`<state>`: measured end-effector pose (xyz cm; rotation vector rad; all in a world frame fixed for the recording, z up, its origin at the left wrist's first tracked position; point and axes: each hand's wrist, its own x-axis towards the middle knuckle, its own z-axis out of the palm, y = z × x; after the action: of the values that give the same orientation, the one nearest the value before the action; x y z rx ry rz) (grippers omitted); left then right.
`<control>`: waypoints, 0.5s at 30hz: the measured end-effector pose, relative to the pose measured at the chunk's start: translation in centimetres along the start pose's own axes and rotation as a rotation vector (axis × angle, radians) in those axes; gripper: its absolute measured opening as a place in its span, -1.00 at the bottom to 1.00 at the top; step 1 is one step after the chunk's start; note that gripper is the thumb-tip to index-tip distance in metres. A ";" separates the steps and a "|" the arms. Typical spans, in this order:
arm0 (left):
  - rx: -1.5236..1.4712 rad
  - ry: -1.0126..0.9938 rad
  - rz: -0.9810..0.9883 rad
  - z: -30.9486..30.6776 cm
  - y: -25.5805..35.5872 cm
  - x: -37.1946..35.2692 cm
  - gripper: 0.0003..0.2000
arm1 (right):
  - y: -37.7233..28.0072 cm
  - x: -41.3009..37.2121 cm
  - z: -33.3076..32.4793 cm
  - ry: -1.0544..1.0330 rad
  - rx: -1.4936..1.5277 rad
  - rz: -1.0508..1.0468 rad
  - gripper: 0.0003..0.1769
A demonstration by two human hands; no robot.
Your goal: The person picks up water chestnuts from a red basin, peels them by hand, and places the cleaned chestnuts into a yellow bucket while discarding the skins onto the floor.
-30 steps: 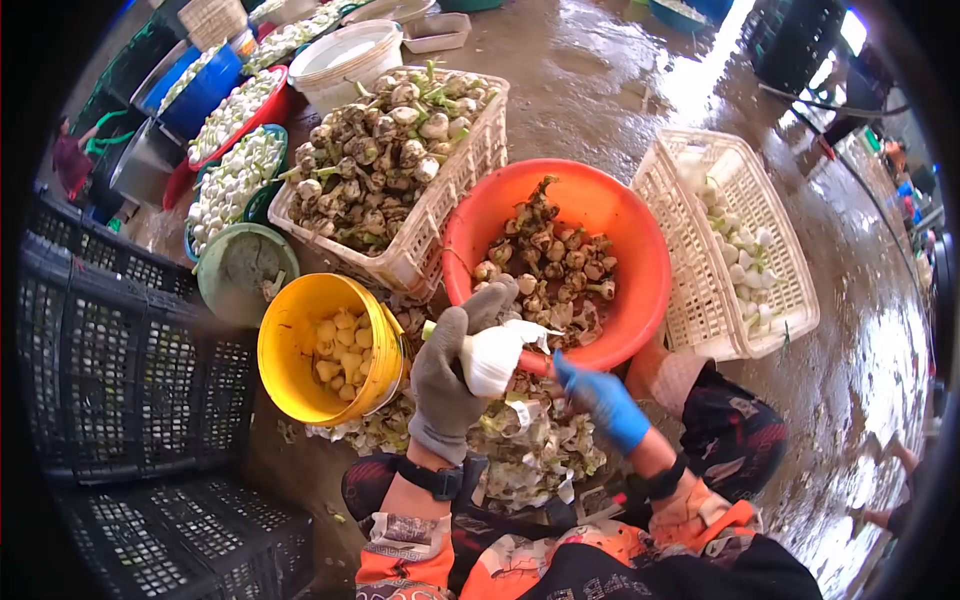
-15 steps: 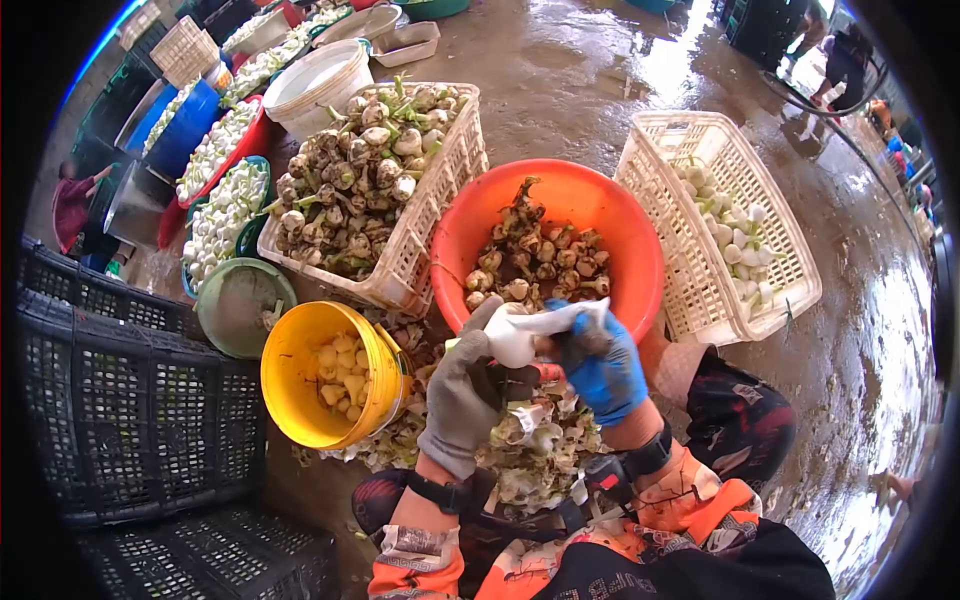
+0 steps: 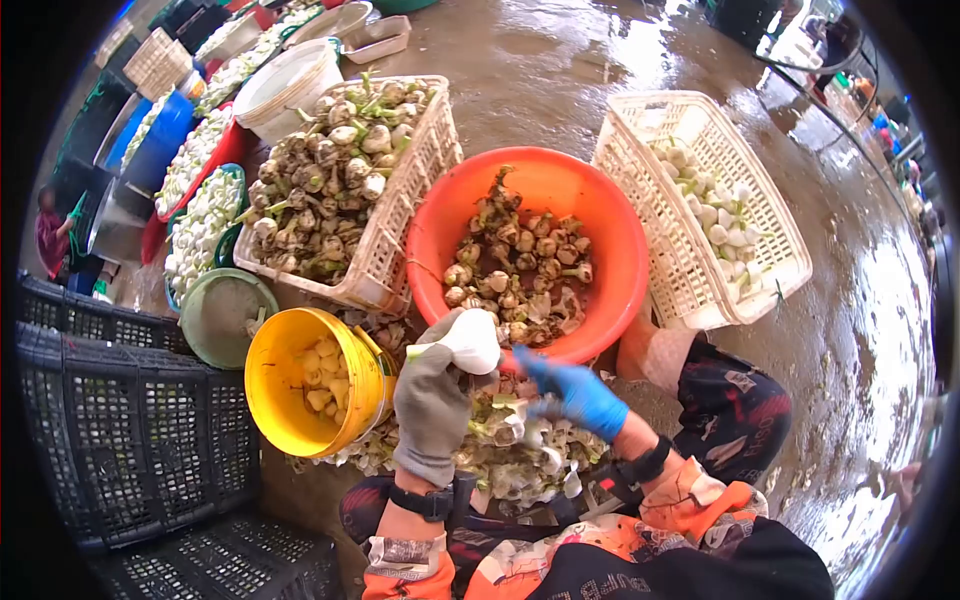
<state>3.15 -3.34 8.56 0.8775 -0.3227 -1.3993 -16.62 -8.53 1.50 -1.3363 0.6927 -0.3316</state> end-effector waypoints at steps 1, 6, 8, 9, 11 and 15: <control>0.206 0.050 -0.026 0.0 -0.3 0.2 -0.56 | -1.6 0.7 -0.3 0.122 0.241 -0.151 0.03; 0.785 -0.194 -0.281 1.8 -2.2 -0.7 -0.54 | -2.7 1.1 -1.4 0.172 0.260 -0.004 -0.13; 0.696 -0.098 -0.319 2.7 -2.1 -0.9 -0.54 | -2.2 0.6 -4.7 0.338 0.609 0.024 -0.31; 0.615 -0.006 -0.355 2.7 -2.2 -1.0 -0.54 | 0.5 0.6 -8.0 0.392 0.962 -0.189 -0.44; 0.809 0.021 -0.204 1.7 -2.9 -0.3 -0.58 | 1.6 0.4 -14.4 0.655 1.079 -0.517 -0.44; 0.997 -0.003 -0.331 2.1 -2.5 0.3 -0.64 | 2.8 4.3 -21.4 0.292 1.038 -0.646 -0.43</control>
<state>-0.01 -4.14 8.08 1.7979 -0.9544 -1.5290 -27.26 -26.97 -3.96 -0.4623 0.2067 -1.2344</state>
